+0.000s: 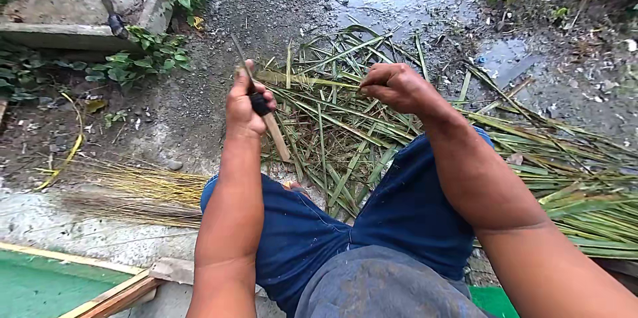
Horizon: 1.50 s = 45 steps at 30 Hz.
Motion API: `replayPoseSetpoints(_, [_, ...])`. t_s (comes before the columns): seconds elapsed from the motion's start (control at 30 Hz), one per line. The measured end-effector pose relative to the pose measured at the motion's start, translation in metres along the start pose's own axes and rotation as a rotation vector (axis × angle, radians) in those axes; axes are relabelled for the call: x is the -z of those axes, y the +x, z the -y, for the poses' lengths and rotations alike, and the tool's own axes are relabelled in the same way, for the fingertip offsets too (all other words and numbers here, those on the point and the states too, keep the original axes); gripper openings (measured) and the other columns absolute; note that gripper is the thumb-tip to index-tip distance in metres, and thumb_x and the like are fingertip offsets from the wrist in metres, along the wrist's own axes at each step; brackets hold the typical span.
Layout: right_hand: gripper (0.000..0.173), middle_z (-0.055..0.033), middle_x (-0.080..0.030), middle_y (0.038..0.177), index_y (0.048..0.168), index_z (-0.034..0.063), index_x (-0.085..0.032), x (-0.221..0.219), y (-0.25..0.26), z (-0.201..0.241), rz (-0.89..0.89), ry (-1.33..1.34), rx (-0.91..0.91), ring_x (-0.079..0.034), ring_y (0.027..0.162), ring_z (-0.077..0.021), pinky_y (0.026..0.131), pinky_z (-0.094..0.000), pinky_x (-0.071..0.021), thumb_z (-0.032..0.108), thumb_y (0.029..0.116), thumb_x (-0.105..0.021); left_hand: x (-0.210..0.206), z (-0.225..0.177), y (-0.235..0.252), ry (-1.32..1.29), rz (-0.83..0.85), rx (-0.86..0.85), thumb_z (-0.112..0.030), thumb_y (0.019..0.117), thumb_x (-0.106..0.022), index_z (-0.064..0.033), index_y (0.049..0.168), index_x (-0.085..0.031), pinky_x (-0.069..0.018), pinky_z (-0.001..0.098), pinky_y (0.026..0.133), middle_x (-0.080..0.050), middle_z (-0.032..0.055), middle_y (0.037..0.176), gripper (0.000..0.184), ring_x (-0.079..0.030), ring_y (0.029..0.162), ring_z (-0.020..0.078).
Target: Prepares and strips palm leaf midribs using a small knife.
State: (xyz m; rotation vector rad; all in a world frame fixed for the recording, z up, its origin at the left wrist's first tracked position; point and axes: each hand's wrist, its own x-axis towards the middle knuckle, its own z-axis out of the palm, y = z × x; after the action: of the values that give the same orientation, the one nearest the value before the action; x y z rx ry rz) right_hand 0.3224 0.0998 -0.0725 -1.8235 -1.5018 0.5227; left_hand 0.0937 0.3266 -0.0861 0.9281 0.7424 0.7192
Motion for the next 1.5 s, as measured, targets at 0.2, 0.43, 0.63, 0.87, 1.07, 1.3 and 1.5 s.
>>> replayPoseSetpoints(0.2, [0.022, -0.0096, -0.072, 0.102, 0.110, 0.0075, -0.076, -0.002, 0.003, 0.000, -0.043, -0.053, -0.196, -0.068, 0.088, -0.0194, 0.085, -0.0441, -0.0548, 0.018, 0.1037, -0.057, -0.024, 0.020, -0.025, 0.137, 0.063, 0.014, -0.039, 0.1132, -0.029, -0.0191, 0.134, -0.055, -0.0527, 0.0247, 0.047, -0.058, -0.0042, 0.064, 0.039, -0.059, 0.052, 0.0084])
replayPoseSetpoints(0.43, [0.019, -0.0035, -0.070, 0.082, 0.105, 0.0089, -0.076, -0.025, 0.011, 0.022, 0.058, 0.068, -0.152, -0.062, 0.065, -0.0117, 0.069, -0.0372, -0.0549, 0.020, 0.1031, -0.060, -0.055, 0.047, -0.049, 0.235, 0.325, 0.126, -0.025, 0.1118, -0.042, -0.0103, 0.130, -0.057, -0.0562, 0.0272, 0.047, -0.062, 0.0036, 0.064, 0.028, -0.063, 0.052, 0.0130])
replayPoseSetpoints(0.63, [0.018, -0.0063, -0.073, 0.097, 0.106, 0.0082, -0.076, -0.021, 0.010, 0.015, 0.019, 0.033, -0.106, -0.068, 0.086, -0.0156, 0.084, -0.0415, -0.0548, 0.016, 0.1018, -0.060, -0.033, 0.023, -0.032, 0.098, 0.182, 0.027, -0.034, 0.1130, -0.034, -0.0207, 0.135, -0.055, -0.0540, 0.0258, 0.046, -0.056, -0.0032, 0.062, 0.033, -0.059, 0.050, 0.0100])
replayPoseSetpoints(0.87, [0.015, -0.0067, -0.068, 0.097, 0.104, 0.0061, -0.076, -0.028, 0.012, 0.020, -0.032, 0.040, -0.024, -0.065, 0.084, -0.0137, 0.082, -0.0360, -0.0547, 0.014, 0.0986, -0.064, -0.048, 0.043, -0.048, 0.214, 0.330, 0.179, -0.030, 0.1121, -0.039, -0.0129, 0.138, -0.054, -0.0549, 0.0258, 0.046, -0.058, 0.0003, 0.064, 0.034, -0.060, 0.051, 0.0108])
replayPoseSetpoints(1.07, [0.017, -0.0077, -0.071, 0.101, 0.108, 0.0067, -0.075, -0.020, 0.010, 0.017, -0.006, 0.021, -0.102, -0.067, 0.086, -0.0159, 0.083, -0.0401, -0.0559, 0.012, 0.0986, -0.062, -0.016, 0.011, -0.020, 0.000, 0.106, 0.014, -0.041, 0.1130, -0.028, -0.0263, 0.131, -0.057, -0.0510, 0.0235, 0.046, -0.054, -0.0063, 0.060, 0.037, -0.056, 0.049, 0.0074])
replayPoseSetpoints(1.3, [0.018, -0.0084, -0.071, 0.096, 0.109, 0.0058, -0.075, -0.031, 0.018, 0.026, 0.066, 0.035, -0.093, -0.066, 0.080, -0.0161, 0.080, -0.0399, -0.0558, 0.012, 0.0998, -0.061, -0.032, 0.035, -0.041, 0.174, 0.298, 0.151, -0.031, 0.1129, -0.034, -0.0149, 0.137, -0.054, -0.0542, 0.0252, 0.047, -0.056, -0.0019, 0.063, 0.035, -0.059, 0.051, 0.0096])
replayPoseSetpoints(1.5, [0.017, -0.0061, -0.071, 0.088, 0.105, 0.0072, -0.076, -0.031, 0.019, 0.023, 0.022, 0.056, -0.106, -0.064, 0.074, -0.0146, 0.076, -0.0398, -0.0537, 0.014, 0.1001, -0.062, -0.018, 0.016, -0.032, 0.110, 0.184, 0.012, -0.037, 0.1133, -0.027, -0.0236, 0.135, -0.053, -0.0514, 0.0234, 0.045, -0.054, -0.0065, 0.061, 0.036, -0.056, 0.048, 0.0069])
